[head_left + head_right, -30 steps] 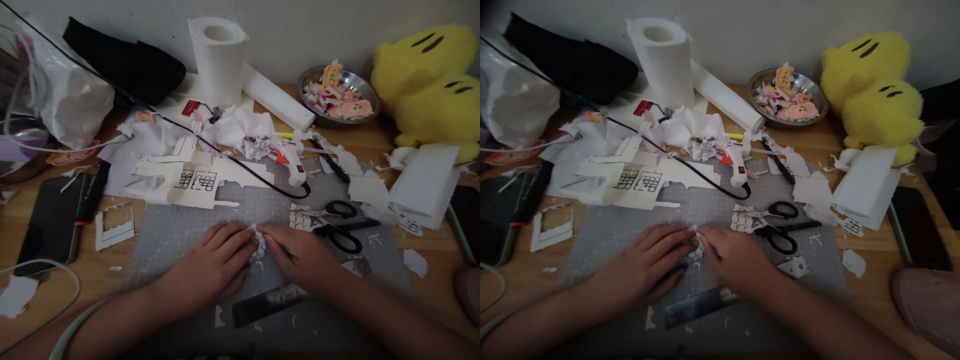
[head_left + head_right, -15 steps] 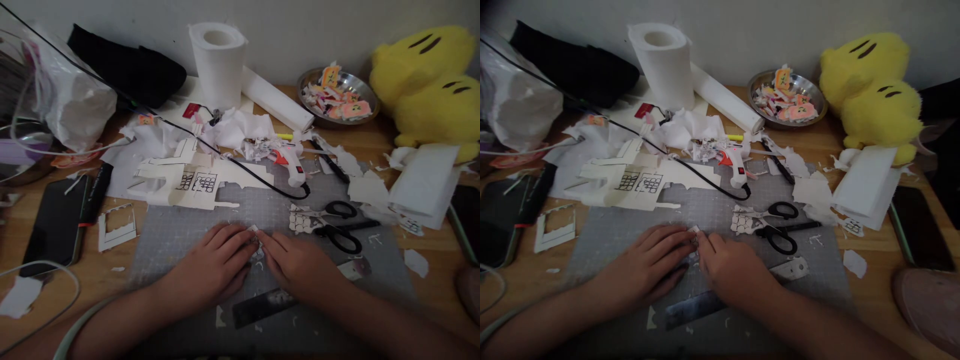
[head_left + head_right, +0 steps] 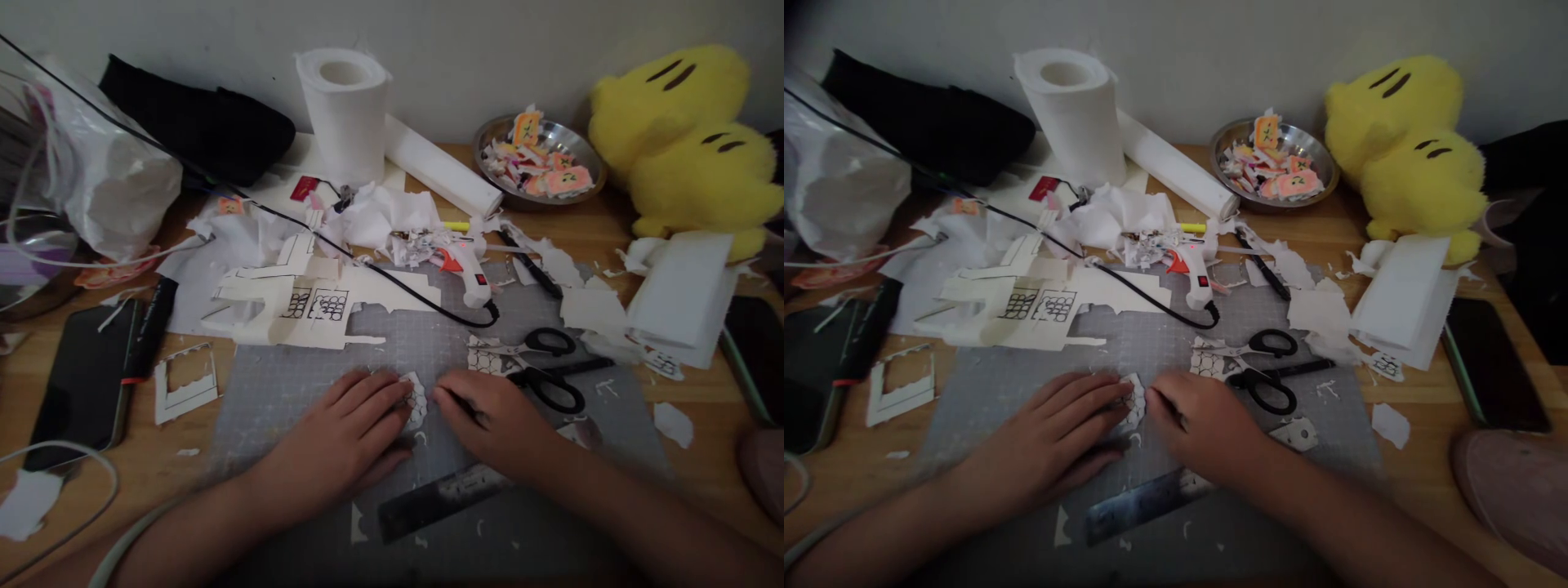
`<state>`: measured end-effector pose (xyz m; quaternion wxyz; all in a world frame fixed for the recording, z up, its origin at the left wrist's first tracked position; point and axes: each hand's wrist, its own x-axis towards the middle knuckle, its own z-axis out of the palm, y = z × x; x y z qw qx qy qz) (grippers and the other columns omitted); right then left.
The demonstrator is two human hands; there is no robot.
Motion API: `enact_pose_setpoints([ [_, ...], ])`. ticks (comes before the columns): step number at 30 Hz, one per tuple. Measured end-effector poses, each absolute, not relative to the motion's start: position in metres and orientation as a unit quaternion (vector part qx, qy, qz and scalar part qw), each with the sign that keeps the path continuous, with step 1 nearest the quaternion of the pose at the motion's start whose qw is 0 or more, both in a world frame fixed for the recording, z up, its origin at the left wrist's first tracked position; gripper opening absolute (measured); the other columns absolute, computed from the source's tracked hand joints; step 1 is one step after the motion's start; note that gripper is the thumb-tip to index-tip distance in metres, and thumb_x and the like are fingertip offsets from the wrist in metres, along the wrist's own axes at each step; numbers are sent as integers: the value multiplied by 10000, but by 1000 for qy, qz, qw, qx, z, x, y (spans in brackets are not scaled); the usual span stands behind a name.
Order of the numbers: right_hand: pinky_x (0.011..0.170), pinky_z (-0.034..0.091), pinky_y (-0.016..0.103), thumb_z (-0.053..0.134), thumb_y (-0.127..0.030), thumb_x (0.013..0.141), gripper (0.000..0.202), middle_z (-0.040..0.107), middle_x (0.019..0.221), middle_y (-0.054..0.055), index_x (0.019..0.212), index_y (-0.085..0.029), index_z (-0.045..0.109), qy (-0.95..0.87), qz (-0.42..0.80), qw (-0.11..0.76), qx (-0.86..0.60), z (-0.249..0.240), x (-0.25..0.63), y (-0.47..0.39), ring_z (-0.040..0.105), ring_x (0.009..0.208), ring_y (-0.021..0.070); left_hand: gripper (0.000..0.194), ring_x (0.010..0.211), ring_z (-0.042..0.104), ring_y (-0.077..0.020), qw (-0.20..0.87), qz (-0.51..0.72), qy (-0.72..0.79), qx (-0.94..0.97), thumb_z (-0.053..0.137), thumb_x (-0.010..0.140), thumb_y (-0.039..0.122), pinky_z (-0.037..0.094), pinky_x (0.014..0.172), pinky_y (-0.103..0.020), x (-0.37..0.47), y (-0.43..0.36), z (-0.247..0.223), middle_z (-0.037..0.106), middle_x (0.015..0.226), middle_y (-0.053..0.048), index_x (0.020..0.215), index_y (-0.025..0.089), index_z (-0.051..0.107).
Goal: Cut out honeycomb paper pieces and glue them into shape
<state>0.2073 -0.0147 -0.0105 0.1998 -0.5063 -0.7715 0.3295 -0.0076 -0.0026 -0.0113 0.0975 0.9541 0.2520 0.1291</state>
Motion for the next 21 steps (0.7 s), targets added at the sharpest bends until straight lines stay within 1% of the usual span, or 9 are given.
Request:
enact_pose_setpoints([
  [2, 543, 361, 225, 407, -211, 890, 226, 544, 624, -5, 718, -170, 547, -780, 326, 203, -494, -12, 208, -16, 494, 559, 110, 266, 1116, 548, -237, 92, 135, 250, 954, 496, 905, 353, 437, 936, -403, -7, -2, -12, 637, 1177, -79, 1029, 145, 606],
  [5, 567, 379, 234, 413, -199, 881, 187, 590, 670, 15, 801, -162, 578, -791, 316, 200, -483, -14, 208, -17, 528, 592, 123, 229, 1114, 544, -231, 89, 147, 251, 953, 521, 898, 319, 443, 932, -390, -7, -3, -13, 655, 1136, -67, 1021, 147, 610],
  [10, 571, 379, 238, 407, -195, 878, 212, 582, 660, 19, 766, -155, 583, -806, 304, 186, -472, -13, 207, -17, 532, 598, 125, 140, 1064, 559, -223, 101, 168, 258, 946, 546, 877, 194, 456, 923, -383, -7, -1, -13, 677, 1062, -45, 978, 146, 630],
  [12, 573, 377, 239, 403, -192, 880, 218, 585, 667, 24, 769, -150, 586, -814, 298, 180, -464, -13, 208, -16, 532, 602, 124, 130, 1064, 556, -223, 109, 165, 258, 946, 544, 872, 170, 459, 921, -382, -7, 0, -12, 677, 1060, -45, 964, 146, 633],
  [16, 533, 346, 247, 412, -199, 874, 233, 587, 632, 11, 734, -162, 594, -854, 277, 163, -409, -12, 210, -17, 514, 563, 121, 137, 1065, 550, -216, 119, 161, 260, 945, 531, 879, 176, 460, 922, -378, -7, 1, -12, 672, 1062, -46, 964, 150, 634],
  [19, 497, 314, 258, 408, -216, 875, 306, 572, 547, -6, 624, -180, 578, -889, 248, 181, -341, -13, 211, -19, 493, 507, 118, 144, 1062, 547, -211, 126, 157, 260, 944, 532, 878, 183, 464, 919, -376, -8, 1, -12, 670, 1063, -42, 978, 150, 630],
  [21, 491, 316, 253, 400, -226, 885, 323, 576, 536, -10, 621, -180, 581, -894, 236, 193, -329, -14, 211, -19, 501, 499, 113, 144, 1063, 546, -214, 130, 157, 256, 945, 538, 873, 180, 463, 920, -378, -9, 1, -12, 669, 1066, -42, 982, 149, 628],
])
